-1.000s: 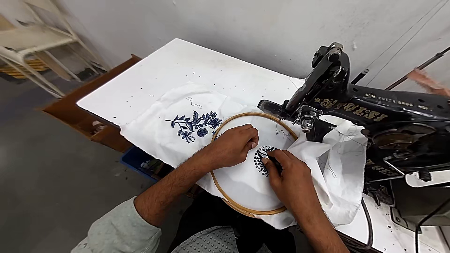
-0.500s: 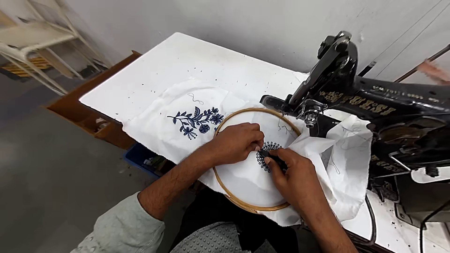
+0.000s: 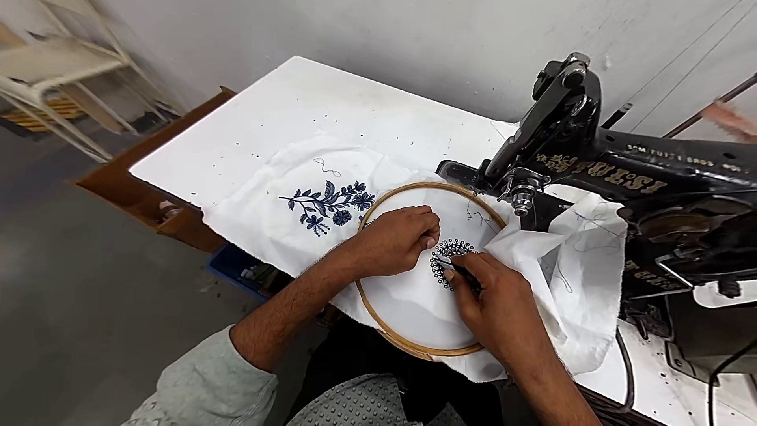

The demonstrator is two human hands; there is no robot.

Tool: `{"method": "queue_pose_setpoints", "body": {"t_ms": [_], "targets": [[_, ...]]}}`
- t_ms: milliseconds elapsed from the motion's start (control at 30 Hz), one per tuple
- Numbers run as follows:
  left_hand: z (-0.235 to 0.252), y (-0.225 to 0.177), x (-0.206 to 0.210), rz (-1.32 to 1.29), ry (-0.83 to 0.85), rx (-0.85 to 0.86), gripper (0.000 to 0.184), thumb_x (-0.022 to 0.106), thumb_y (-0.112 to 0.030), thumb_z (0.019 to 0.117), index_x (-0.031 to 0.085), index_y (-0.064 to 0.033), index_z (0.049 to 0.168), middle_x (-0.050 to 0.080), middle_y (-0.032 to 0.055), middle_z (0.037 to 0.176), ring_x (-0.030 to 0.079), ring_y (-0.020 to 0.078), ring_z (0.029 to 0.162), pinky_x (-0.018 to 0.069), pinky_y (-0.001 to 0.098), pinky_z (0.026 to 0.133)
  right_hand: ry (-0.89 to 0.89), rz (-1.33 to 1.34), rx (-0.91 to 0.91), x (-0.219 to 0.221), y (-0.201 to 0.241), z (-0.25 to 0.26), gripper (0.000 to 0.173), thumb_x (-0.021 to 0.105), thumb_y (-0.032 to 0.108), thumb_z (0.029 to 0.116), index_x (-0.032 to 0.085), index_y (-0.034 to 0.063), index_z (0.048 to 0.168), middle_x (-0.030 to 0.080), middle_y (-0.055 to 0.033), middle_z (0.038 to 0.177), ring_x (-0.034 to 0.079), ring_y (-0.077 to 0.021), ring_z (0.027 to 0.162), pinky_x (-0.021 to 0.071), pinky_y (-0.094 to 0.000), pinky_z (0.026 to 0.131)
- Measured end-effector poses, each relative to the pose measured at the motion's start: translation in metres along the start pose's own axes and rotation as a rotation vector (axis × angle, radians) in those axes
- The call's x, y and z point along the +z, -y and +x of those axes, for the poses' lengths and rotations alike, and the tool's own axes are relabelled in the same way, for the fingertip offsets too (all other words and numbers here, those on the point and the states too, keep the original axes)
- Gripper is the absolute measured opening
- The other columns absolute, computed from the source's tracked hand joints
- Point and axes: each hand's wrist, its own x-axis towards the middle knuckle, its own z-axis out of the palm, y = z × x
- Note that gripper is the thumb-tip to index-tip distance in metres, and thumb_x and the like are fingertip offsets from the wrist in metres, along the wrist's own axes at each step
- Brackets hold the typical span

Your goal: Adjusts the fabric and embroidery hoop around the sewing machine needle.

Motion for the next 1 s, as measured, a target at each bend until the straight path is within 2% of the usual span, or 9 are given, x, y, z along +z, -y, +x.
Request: {"method": "queue_pose_setpoints", "body": {"t_ms": [167,433,567,733,900,1000], "targets": [[0.0,0.0,0.0,-0.014,0.005,0.0,0.012,0.058,-0.012,0.102,0.067,-0.0075,0.096,0.059,0.0034,0.093,0.06,0.015,0.087,0.0523,0.0332,0.08,-0.018,0.02,-0.01,0.003,-0.002,0.002,0.021,0.061,0.029,0.0971,0.075,0.0145,0.102,0.064,0.0021,0.083,0.062,-0.0111,0.068,0.0528,-0.0312,0.056],[-0.003,0.003,-0.005,-0.04,0.037,0.043,0.012,0.061,-0.013,0.1013,0.071,-0.0086,0.097,0.062,0.0025,0.096,0.061,0.0127,0.091,0.0524,0.0314,0.083,-0.059,0.034,0.031,0.003,0.001,0.001,0.02,0.059,0.025,0.0984,0.075,0.0129,0.097,0.064,0.0012,0.079,0.062,-0.0122,0.067,0.0517,-0.0321,0.056],[-0.008,0.002,-0.009,0.011,0.056,0.115,0.012,0.065,-0.015,0.0996,0.076,-0.0109,0.104,0.066,0.002,0.105,0.062,0.0137,0.102,0.0517,0.0314,0.092,-0.014,0.059,0.039,-0.003,0.001,-0.003,0.021,0.06,0.029,0.0958,0.075,0.0148,0.099,0.066,0.0036,0.08,0.064,-0.0096,0.069,0.0538,-0.0313,0.058],[-0.008,-0.003,0.007,0.176,-0.056,0.179,0.012,0.061,-0.012,0.0989,0.07,-0.0103,0.092,0.063,0.0022,0.094,0.061,0.0175,0.092,0.0527,0.0333,0.079,0.01,0.054,0.018,0.0,0.002,-0.001,0.019,0.061,0.028,0.0958,0.075,0.0156,0.098,0.066,0.0037,0.082,0.063,-0.0098,0.069,0.0532,-0.0312,0.058],[-0.006,-0.008,0.012,0.295,-0.019,0.169,0.009,0.059,-0.011,0.0974,0.066,-0.0084,0.093,0.061,0.0059,0.095,0.06,0.0239,0.092,0.0508,0.0388,0.072,-0.009,0.029,-0.015,0.002,0.003,0.001,0.017,0.061,0.025,0.0963,0.074,0.0145,0.093,0.064,0.0022,0.08,0.062,-0.0116,0.067,0.0515,-0.032,0.055],[-0.004,-0.007,0.011,0.26,-0.011,0.157,0.01,0.057,-0.011,0.0978,0.065,-0.0081,0.094,0.06,0.0058,0.094,0.06,0.0232,0.091,0.0506,0.0377,0.074,-0.043,0.052,-0.014,0.003,0.001,-0.001,0.018,0.06,0.025,0.0971,0.075,0.0146,0.094,0.065,0.0035,0.081,0.062,-0.0093,0.066,0.0514,-0.0292,0.055]]}}
